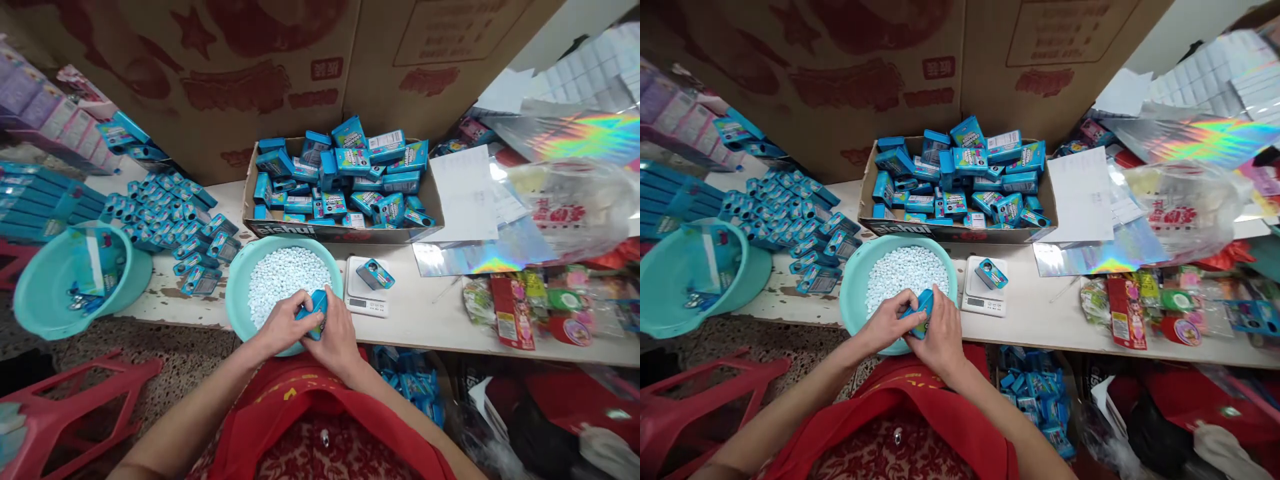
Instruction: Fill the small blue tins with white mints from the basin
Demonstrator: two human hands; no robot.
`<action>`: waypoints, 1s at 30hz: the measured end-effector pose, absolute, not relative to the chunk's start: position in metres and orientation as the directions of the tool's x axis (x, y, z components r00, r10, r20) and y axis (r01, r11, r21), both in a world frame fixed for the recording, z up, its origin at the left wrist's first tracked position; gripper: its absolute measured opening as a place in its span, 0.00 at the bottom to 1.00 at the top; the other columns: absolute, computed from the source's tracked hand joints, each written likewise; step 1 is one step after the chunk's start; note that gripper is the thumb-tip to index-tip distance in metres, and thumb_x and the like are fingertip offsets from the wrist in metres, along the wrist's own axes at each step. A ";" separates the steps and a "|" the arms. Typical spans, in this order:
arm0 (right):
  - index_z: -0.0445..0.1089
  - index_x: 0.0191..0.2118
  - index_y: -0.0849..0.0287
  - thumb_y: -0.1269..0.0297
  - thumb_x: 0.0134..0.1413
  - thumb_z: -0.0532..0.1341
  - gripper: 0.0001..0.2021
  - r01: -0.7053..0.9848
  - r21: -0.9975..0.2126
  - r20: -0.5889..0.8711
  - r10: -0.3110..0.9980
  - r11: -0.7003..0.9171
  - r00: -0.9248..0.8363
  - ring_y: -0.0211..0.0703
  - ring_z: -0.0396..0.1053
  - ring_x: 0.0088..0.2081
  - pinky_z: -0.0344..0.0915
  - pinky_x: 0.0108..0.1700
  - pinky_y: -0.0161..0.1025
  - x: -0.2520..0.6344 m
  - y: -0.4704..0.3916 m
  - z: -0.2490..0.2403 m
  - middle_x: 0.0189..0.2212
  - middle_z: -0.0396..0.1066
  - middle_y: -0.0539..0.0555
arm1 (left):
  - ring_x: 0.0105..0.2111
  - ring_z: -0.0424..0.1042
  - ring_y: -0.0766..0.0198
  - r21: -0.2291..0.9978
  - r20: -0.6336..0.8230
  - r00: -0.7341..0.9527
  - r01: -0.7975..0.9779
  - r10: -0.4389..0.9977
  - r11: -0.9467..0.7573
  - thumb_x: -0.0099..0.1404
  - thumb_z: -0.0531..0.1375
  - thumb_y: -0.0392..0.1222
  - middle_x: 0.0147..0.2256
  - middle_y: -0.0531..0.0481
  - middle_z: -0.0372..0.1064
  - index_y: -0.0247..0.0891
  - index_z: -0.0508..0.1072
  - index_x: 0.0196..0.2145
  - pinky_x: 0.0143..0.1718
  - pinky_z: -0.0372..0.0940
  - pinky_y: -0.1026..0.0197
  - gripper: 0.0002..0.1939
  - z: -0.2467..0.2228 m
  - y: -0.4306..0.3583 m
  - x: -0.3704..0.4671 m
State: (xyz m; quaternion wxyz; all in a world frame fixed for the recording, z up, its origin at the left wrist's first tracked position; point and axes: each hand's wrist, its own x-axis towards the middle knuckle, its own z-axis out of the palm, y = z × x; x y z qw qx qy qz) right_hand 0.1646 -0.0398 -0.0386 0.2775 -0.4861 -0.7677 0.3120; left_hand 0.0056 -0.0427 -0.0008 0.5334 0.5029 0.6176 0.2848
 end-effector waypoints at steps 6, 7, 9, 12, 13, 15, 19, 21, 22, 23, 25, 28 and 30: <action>0.46 0.64 0.57 0.59 0.41 0.66 0.44 0.441 -0.887 -0.069 0.908 0.133 -0.413 0.57 0.54 0.61 0.55 0.61 0.53 0.179 -0.023 -0.043 0.60 0.54 0.62 | 0.50 0.65 0.53 0.817 -0.113 -0.315 0.510 0.942 0.268 0.63 0.55 0.50 0.47 0.42 0.68 0.39 0.67 0.44 0.51 0.59 0.51 0.15 -0.066 -0.014 -0.032; 0.47 0.63 0.57 0.60 0.41 0.66 0.43 0.422 -0.898 -0.075 0.901 0.125 -0.427 0.56 0.54 0.61 0.54 0.61 0.52 0.181 -0.021 -0.041 0.60 0.53 0.62 | 0.53 0.62 0.51 0.743 -0.055 -0.330 0.617 0.942 0.259 0.63 0.55 0.48 0.49 0.40 0.66 0.38 0.67 0.46 0.54 0.56 0.49 0.16 -0.081 -0.005 -0.038; 0.48 0.63 0.56 0.61 0.40 0.66 0.43 0.388 -0.918 -0.108 0.888 0.084 -0.448 0.56 0.52 0.62 0.52 0.62 0.52 0.182 -0.023 -0.040 0.60 0.52 0.61 | 0.55 0.59 0.50 0.605 -0.015 -0.293 0.758 0.956 0.242 0.64 0.55 0.45 0.53 0.38 0.63 0.37 0.67 0.50 0.57 0.52 0.48 0.18 -0.106 0.011 -0.040; 0.48 0.64 0.55 0.59 0.38 0.68 0.46 0.346 -0.937 -0.211 0.852 -0.038 -0.479 0.56 0.51 0.62 0.51 0.62 0.52 0.177 -0.036 -0.042 0.61 0.51 0.60 | 0.56 0.57 0.47 0.473 -0.068 -0.284 0.835 0.957 0.281 0.64 0.55 0.50 0.56 0.40 0.60 0.39 0.68 0.51 0.56 0.53 0.47 0.21 -0.130 0.023 -0.022; 0.48 0.64 0.55 0.58 0.37 0.69 0.47 0.329 -0.940 -0.247 0.836 -0.085 -0.490 0.56 0.51 0.62 0.51 0.62 0.52 0.175 -0.040 -0.044 0.61 0.51 0.60 | 0.55 0.57 0.47 0.453 -0.099 -0.284 0.840 0.954 0.298 0.64 0.55 0.53 0.55 0.41 0.60 0.40 0.68 0.51 0.54 0.54 0.47 0.21 -0.132 0.023 -0.013; 0.48 0.64 0.54 0.57 0.37 0.70 0.48 0.277 -0.943 -0.305 0.808 -0.183 -0.504 0.56 0.53 0.61 0.54 0.61 0.51 0.171 -0.046 -0.045 0.61 0.53 0.59 | 0.52 0.58 0.47 0.438 -0.171 -0.242 0.850 0.955 0.294 0.63 0.54 0.56 0.52 0.43 0.63 0.42 0.69 0.50 0.51 0.56 0.48 0.22 -0.132 0.021 0.003; 0.50 0.64 0.54 0.56 0.37 0.70 0.47 0.140 -0.939 -0.343 0.805 -0.315 -0.484 0.56 0.55 0.60 0.58 0.58 0.50 0.168 -0.041 -0.042 0.62 0.54 0.59 | 0.48 0.61 0.49 0.416 -0.284 -0.055 0.893 0.957 0.175 0.65 0.52 0.53 0.47 0.43 0.65 0.42 0.70 0.47 0.47 0.58 0.50 0.19 -0.120 0.004 0.015; 0.52 0.63 0.54 0.58 0.34 0.72 0.48 0.110 -0.941 -0.332 0.816 -0.318 -0.474 0.56 0.55 0.61 0.57 0.59 0.50 0.168 -0.033 -0.038 0.62 0.54 0.59 | 0.45 0.64 0.52 0.414 -0.319 0.026 0.903 0.947 0.114 0.66 0.51 0.49 0.44 0.43 0.66 0.41 0.71 0.46 0.45 0.59 0.53 0.16 -0.115 -0.008 0.011; 0.53 0.62 0.54 0.59 0.33 0.73 0.48 0.100 -0.942 -0.329 0.819 -0.320 -0.470 0.56 0.54 0.61 0.56 0.59 0.49 0.167 -0.029 -0.036 0.62 0.55 0.58 | 0.43 0.65 0.53 0.415 -0.330 0.050 0.905 0.943 0.097 0.66 0.51 0.47 0.43 0.43 0.67 0.41 0.71 0.45 0.44 0.59 0.54 0.15 -0.113 -0.015 0.008; 0.55 0.61 0.53 0.60 0.31 0.74 0.47 0.083 -0.938 -0.334 0.818 -0.336 -0.468 0.56 0.54 0.61 0.56 0.60 0.49 0.167 -0.025 -0.034 0.61 0.56 0.57 | 0.42 0.66 0.54 0.418 -0.338 0.054 0.903 0.940 0.099 0.65 0.52 0.47 0.43 0.43 0.67 0.41 0.71 0.44 0.43 0.59 0.56 0.15 -0.112 -0.020 0.004; 0.61 0.57 0.53 0.59 0.30 0.74 0.42 -0.015 -0.895 -0.394 0.805 -0.446 -0.444 0.56 0.58 0.59 0.57 0.59 0.50 0.165 -0.019 -0.032 0.58 0.61 0.56 | 0.40 0.67 0.55 0.438 -0.344 0.000 0.885 0.939 0.160 0.64 0.53 0.47 0.41 0.44 0.68 0.41 0.72 0.42 0.41 0.60 0.58 0.13 -0.111 -0.030 -0.003; 0.67 0.48 0.55 0.50 0.37 0.69 0.30 -0.244 -0.605 -0.607 0.637 -0.758 -0.476 0.58 0.65 0.54 0.62 0.54 0.56 0.161 -0.011 -0.030 0.50 0.70 0.57 | 0.38 0.68 0.56 0.566 -0.344 -0.176 0.745 0.922 0.353 0.59 0.58 0.45 0.35 0.47 0.70 0.41 0.73 0.34 0.39 0.60 0.59 0.08 -0.110 -0.035 -0.013; 0.67 0.46 0.56 0.50 0.43 0.65 0.25 -0.313 -0.337 -0.683 0.459 -0.888 -0.569 0.58 0.67 0.51 0.63 0.51 0.60 0.158 -0.006 -0.028 0.47 0.72 0.57 | 0.34 0.69 0.58 0.715 -0.393 -0.306 0.491 0.867 0.497 0.55 0.60 0.43 0.29 0.49 0.69 0.40 0.72 0.27 0.35 0.60 0.61 0.05 -0.109 -0.034 -0.020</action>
